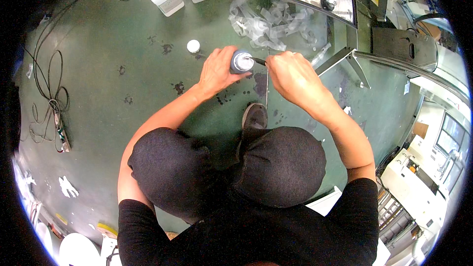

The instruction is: The person opens a bottle, uses a small tool to remove a plastic seal, and inserts the bottle into an industrial printer before closing the machine's cover.

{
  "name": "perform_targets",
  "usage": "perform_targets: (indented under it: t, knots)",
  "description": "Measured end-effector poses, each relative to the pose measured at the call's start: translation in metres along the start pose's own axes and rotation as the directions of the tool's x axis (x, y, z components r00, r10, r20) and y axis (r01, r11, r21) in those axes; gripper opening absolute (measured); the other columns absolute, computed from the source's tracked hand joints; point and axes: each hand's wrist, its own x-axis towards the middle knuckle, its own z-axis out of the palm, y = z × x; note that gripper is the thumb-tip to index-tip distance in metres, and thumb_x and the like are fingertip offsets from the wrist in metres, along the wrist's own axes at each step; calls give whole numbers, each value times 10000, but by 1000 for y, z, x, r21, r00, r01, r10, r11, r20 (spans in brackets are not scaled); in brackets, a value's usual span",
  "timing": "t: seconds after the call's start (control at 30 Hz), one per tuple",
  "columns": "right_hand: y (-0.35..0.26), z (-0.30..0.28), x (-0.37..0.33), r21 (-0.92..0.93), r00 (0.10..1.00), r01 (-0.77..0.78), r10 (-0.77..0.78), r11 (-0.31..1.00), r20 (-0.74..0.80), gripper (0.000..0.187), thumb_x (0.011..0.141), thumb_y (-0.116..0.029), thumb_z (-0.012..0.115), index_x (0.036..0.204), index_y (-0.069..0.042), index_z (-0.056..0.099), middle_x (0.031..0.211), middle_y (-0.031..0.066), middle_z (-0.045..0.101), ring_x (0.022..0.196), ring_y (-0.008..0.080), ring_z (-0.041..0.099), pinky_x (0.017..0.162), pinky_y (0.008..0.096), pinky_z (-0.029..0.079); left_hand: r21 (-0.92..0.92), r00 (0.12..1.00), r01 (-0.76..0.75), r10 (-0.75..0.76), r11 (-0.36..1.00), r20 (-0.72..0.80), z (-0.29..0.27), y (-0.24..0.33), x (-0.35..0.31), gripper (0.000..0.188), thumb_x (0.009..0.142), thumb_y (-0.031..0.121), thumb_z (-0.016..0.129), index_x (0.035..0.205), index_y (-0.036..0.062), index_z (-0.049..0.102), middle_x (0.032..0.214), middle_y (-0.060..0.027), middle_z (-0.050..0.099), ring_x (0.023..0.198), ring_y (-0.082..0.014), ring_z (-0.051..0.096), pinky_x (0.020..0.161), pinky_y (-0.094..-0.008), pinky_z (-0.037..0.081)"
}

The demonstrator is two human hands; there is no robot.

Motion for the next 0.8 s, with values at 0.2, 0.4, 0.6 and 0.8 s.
perform_targets:
  t: [0.2,0.4,0.6,0.8]
  knots:
    - [-3,3,-2,22,996,35,-33,999,-87,99,972,-52,643,939,37,671,860,258,697,848,501,685,750,597,530,-229,977,-208,213,951,-1,-12,-12,10,832,812,302,947,1520,89,568,1495,-139,665,1378,-388,628,1137,-472,541]
    - [0,3,-4,1,999,18,-18,1000,-30,109,990,-58,639,957,43,662,871,259,687,862,509,672,753,594,518,-255,974,-160,194,954,115,-17,-17,15,773,829,305,937,1496,106,599,1473,-138,684,1308,-386,680,1084,-475,575]
    - [1,4,-7,-15,1000,11,-11,1000,13,113,1001,-59,637,977,48,659,872,267,674,867,520,656,751,602,501,-205,986,-134,151,970,69,-13,-8,11,749,820,338,947,1454,106,624,1402,-134,719,1228,-389,716,1006,-480,601]
    - [-1,4,-6,5,1000,-16,16,1000,18,133,994,-68,646,936,49,669,863,280,694,879,515,669,756,613,501,-152,998,-25,34,988,57,-5,2,4,764,798,370,962,1433,108,628,1404,-113,722,1228,-372,721,1003,-467,611]
